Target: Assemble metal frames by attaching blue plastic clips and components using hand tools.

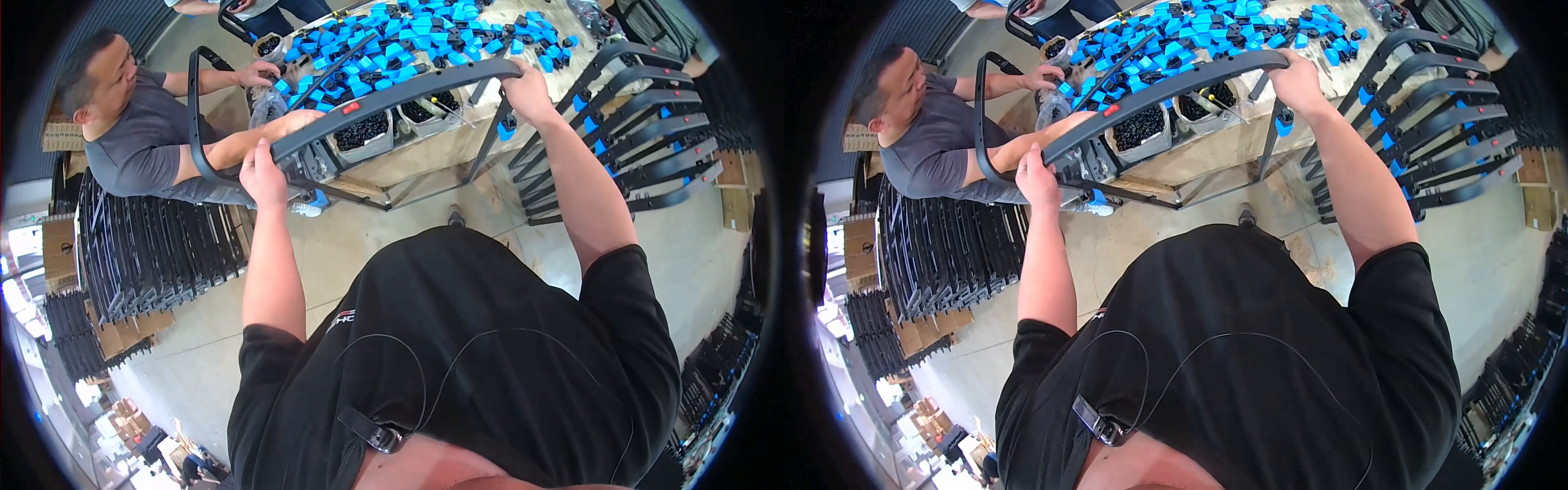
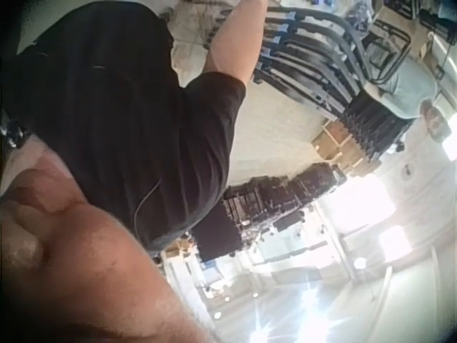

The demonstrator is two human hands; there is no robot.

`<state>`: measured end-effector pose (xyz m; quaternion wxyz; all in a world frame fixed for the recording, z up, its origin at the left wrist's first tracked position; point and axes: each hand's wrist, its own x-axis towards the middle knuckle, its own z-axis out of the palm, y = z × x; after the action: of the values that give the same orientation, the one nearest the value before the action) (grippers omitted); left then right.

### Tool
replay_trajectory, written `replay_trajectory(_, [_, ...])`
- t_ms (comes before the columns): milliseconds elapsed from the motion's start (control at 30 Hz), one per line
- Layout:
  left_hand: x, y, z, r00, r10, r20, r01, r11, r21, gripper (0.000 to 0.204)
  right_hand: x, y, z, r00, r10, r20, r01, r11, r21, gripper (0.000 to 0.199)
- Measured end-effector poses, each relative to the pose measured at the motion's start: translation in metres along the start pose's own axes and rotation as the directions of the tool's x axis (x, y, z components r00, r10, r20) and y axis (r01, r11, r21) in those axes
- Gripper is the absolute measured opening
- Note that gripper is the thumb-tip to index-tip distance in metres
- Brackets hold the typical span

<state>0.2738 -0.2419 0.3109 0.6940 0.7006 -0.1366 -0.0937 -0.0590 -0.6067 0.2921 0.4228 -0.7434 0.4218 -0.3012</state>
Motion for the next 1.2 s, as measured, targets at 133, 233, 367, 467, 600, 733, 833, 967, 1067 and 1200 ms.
replay_trajectory(133, [0.022, -0.005, 0.018, 0.997, -0.014, -0.072, 0.011, 0.999, -0.036, 0.023, 0.034, -0.009, 0.01, 0.997, 0.041, 0.067, -0.033, 0.994, -0.107, 0.034])
replay_trajectory(233, [0.021, -0.005, 0.019, 0.996, -0.015, -0.087, 0.014, 1.0, -0.016, 0.026, 0.038, 0.027, 0.022, 0.998, -0.053, -0.024, 0.054, 0.996, 0.071, 0.035])
replay_trajectory(367, [0.024, -0.009, 0.014, 0.991, 0.014, -0.135, -0.01, 0.999, 0.03, 0.027, -0.018, 0.039, 0.042, 0.908, -0.134, -0.397, 0.185, 0.978, 0.095, 0.043])
replay_trajectory(467, [0.023, -0.007, 0.016, 0.989, 0.024, -0.143, -0.015, 0.998, 0.069, 0.028, -0.078, 0.034, 0.032, 0.931, -0.355, -0.083, 0.361, 0.93, 0.076, 0.025])
replay_trajectory(600, [0.015, 0.001, 0.022, 0.983, 0.037, -0.179, -0.029, 0.998, 0.05, 0.028, -0.073, 0.013, 0.058, 0.849, -0.423, 0.317, 0.41, 0.905, 0.109, 0.023])
replay_trajectory(733, [0.021, -0.008, 0.02, 0.989, 0.026, -0.145, -0.021, 0.999, 0.038, 0.027, -0.006, 0.002, 0.109, 0.873, -0.274, 0.404, 0.436, 0.81, -0.393, 0.034])
replay_trajectory(833, [0.02, -0.01, 0.021, 0.984, 0.029, -0.179, -0.025, 0.999, 0.024, 0.027, 0.025, 0.003, 0.136, 0.783, 0.097, 0.614, 0.417, 0.651, -0.634, 0.042])
replay_trajectory(967, [0.019, -0.011, 0.016, 0.992, 0.064, -0.108, -0.066, 0.998, -0.017, 0.026, 0.029, 0.012, 0.155, 0.723, 0.303, 0.621, 0.348, 0.617, -0.706, 0.043])
replay_trajectory(1067, [0.018, -0.009, 0.018, 0.992, 0.077, -0.099, -0.083, 0.995, -0.048, 0.028, 0.022, 0.008, 0.148, 0.767, 0.268, 0.583, 0.308, 0.644, -0.701, 0.042])
replay_trajectory(1200, [0.016, -0.008, 0.014, 0.992, 0.094, -0.08, -0.096, 0.995, -0.024, 0.03, 0.002, -0.005, 0.125, 0.875, 0.104, 0.473, 0.243, 0.749, -0.616, 0.046])
